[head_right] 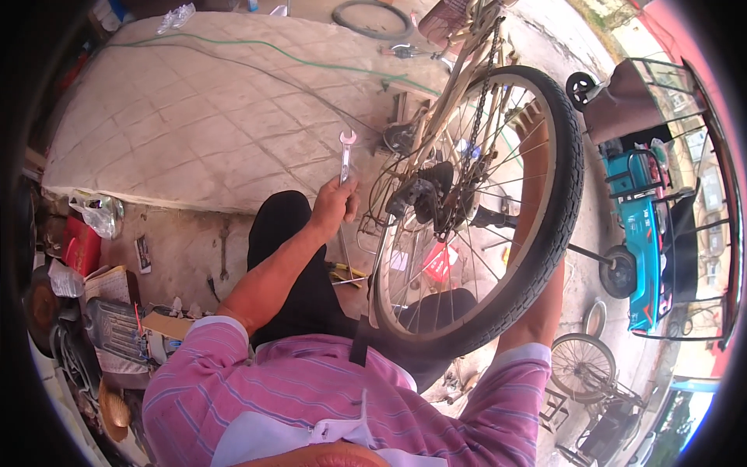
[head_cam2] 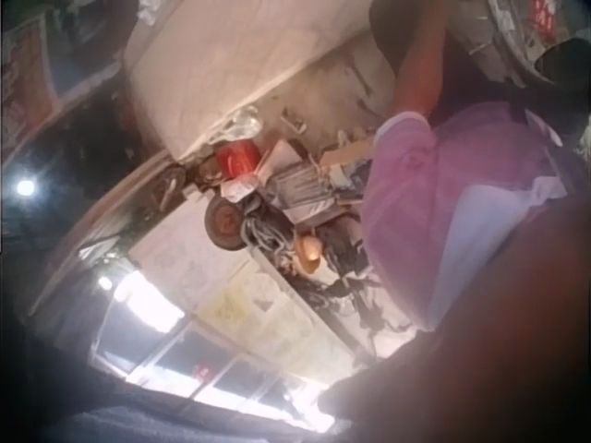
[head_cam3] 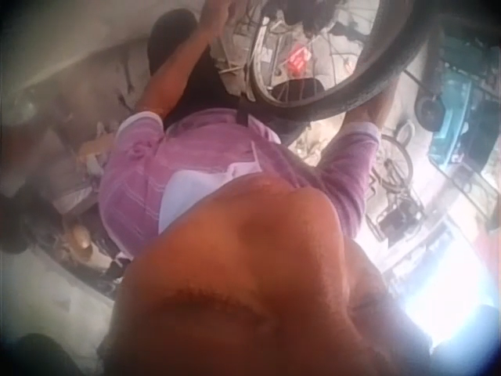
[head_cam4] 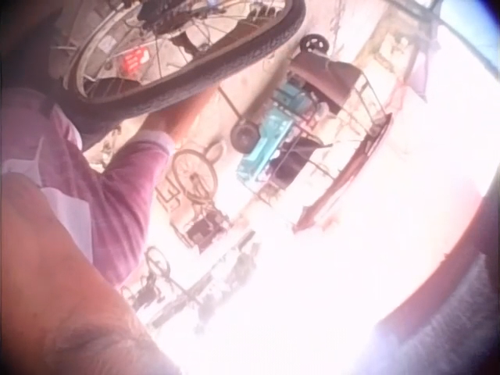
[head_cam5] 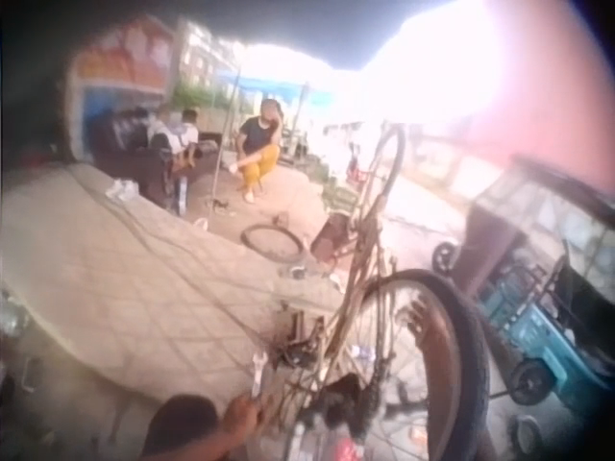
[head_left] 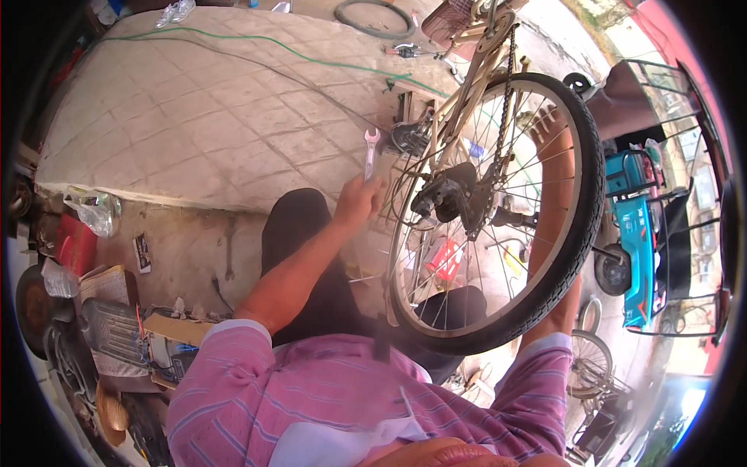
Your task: The person repairs a bicycle wheel by loosening and tightening nuts on the axle with a wrench, adjusting the chain, and turning the wheel to check its movement.
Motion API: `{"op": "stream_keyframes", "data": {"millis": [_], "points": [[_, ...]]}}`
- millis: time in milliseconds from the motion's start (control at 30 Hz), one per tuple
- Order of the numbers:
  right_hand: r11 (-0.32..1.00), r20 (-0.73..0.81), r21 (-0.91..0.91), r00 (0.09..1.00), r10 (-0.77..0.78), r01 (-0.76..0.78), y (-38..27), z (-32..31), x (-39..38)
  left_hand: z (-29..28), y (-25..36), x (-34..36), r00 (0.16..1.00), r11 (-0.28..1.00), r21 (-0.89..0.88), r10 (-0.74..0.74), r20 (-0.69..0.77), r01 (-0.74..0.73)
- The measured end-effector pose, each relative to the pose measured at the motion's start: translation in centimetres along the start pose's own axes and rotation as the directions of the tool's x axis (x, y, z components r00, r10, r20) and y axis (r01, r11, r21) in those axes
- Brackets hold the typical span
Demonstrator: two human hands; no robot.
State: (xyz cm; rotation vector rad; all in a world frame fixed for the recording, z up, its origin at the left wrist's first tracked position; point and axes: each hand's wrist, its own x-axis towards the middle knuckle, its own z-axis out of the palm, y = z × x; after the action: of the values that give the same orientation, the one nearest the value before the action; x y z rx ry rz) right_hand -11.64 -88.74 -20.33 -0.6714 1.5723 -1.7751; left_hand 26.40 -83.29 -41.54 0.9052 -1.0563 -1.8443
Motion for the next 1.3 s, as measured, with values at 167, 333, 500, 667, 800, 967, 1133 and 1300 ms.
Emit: {"op": "stream_keyframes", "data": {"millis": [167, 333, 500, 667, 800, 967, 1133, 1300], "points": [[0.923, 0.108, -0.342, 0.968, 0.225, -0.176, 7.9, -3.6, 6.8, 0.1, -1.3, 0.3, 0.997, 0.997, 0.029, -0.079, 0.017, 0.078], [0.928, 0.226, -0.319, 0.935, 0.272, -0.193, 9.3, -0.5, 7.5, -1.3, -0.7, -0.7, 0.988, 0.989, 0.032, -0.148, 0.039, 0.147], [0.947, 0.294, -0.281, 0.926, 0.238, -0.154, 9.2, 0.5, 9.3, -2.7, -0.8, -0.7, 0.984, 0.983, 0.086, -0.165, 0.062, 0.160], [0.960, 0.207, -0.268, 0.969, 0.137, -0.078, 8.9, -1.7, 11.0, -1.8, -0.3, -0.8, 0.973, 0.968, 0.181, -0.197, 0.121, 0.173], [0.955, 0.230, -0.296, 0.971, 0.065, 0.006, 11.2, 0.9, 10.8, -3.1, -0.4, -0.8, 0.973, 0.961, 0.198, -0.214, 0.085, 0.194], [0.898, 0.159, -0.441, 0.983, 0.094, -0.015, 10.2, 1.0, 9.6, -2.4, -0.5, -0.4, 0.970, 0.973, 0.177, -0.179, 0.166, 0.149], [0.859, 0.076, -0.487, 0.972, 0.221, -0.157, 9.4, 2.5, 8.3, -2.2, 0.7, -0.1, 0.956, 0.974, 0.160, -0.193, 0.222, 0.160], [0.889, 0.113, -0.437, 0.972, 0.206, -0.138, 9.9, 1.5, 8.9, -1.7, 0.2, 0.4, 0.952, 0.978, 0.152, -0.177, 0.250, 0.142]]}}
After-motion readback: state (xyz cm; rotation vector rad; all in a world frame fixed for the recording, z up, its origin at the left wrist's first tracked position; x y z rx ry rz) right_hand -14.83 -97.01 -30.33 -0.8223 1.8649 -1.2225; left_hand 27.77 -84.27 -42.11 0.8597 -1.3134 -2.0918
